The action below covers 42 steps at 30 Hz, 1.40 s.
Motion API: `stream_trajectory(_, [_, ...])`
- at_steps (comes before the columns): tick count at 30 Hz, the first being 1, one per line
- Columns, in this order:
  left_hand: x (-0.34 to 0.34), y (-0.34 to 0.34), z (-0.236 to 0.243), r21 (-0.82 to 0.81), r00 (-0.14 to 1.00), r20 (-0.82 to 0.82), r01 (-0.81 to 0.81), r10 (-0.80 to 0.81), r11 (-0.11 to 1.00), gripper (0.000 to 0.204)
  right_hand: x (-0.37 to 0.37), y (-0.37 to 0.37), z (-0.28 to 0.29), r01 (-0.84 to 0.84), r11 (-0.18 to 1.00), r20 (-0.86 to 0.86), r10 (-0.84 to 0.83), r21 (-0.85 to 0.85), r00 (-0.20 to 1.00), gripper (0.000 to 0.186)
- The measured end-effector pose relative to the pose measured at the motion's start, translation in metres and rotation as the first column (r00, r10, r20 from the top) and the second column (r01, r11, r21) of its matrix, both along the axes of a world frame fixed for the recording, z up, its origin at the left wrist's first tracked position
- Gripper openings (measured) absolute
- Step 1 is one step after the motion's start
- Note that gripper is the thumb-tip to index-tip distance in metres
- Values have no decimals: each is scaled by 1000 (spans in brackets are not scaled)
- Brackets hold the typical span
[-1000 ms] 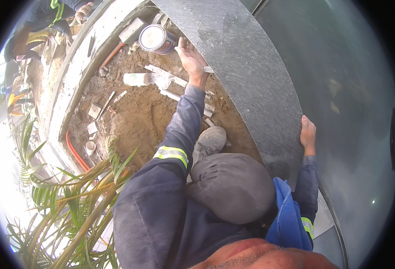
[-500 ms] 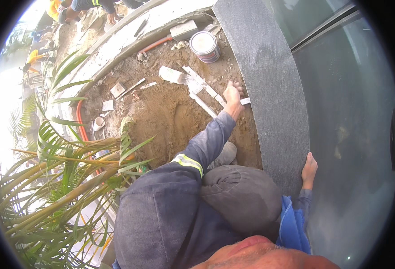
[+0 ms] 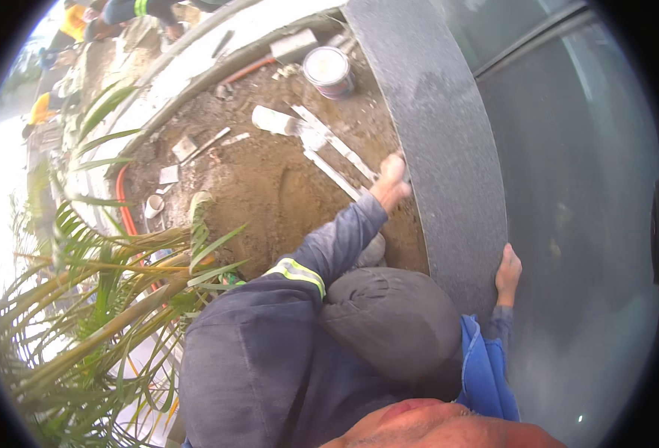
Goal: The person spreads adhesive on a curved wall section, then places a large stone tile onto the prepared surface. They adjust the tile position and use spacers to maintain alignment before applying grout to the joints.
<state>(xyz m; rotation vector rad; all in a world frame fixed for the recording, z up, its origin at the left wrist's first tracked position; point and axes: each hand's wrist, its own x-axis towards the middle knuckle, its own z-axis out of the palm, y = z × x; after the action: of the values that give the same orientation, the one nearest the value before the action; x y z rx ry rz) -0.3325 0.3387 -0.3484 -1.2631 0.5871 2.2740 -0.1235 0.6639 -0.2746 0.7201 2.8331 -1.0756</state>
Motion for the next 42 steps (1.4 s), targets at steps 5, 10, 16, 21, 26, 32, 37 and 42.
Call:
stream_trajectory(5, [-1, 3, -8, -15, 999, -50, 2, -3, 1000, 32, -2, 7, 0, -15, 1000, 154, 12, 14, 988, 55])
stream_trajectory(10, [-3, 2, -3, 30, 995, -20, -99, 99, 995, 36, -1, 11, -3, -2, 1000, 135, 1, 4, 991, 55])
stream_trajectory(16, [14, -6, -8, -8, 998, -68, -17, 16, 1000, 23, 15, 37, -32, -51, 996, 158, 39, 75, 987, 54])
stream_trajectory(21, [44, -25, -3, -75, 929, -370, -4, -24, 997, 13, 31, 44, -42, -40, 999, 182, 46, -36, 982, 62])
stream_trajectory(26, [47, -52, 6, -441, 630, -645, 158, -434, 884, 37, 22, 31, -27, 54, 998, 306, -61, 33, 950, 75])
stream_trajectory(32, [38, -51, -1, -849, 336, -524, -280, -783, 448, 37, 6, 20, -10, 76, 996, 379, -87, 42, 921, 69])
stream_trajectory(37, [27, -52, -11, -851, 332, -511, -323, -793, 413, 27, 7, 19, -11, 52, 998, 339, -63, 41, 939, 66])
stream_trajectory(42, [35, -66, -3, -854, 362, -513, -301, -778, 423, 21, 17, 37, -29, -12, 996, 299, 37, -86, 954, 64])
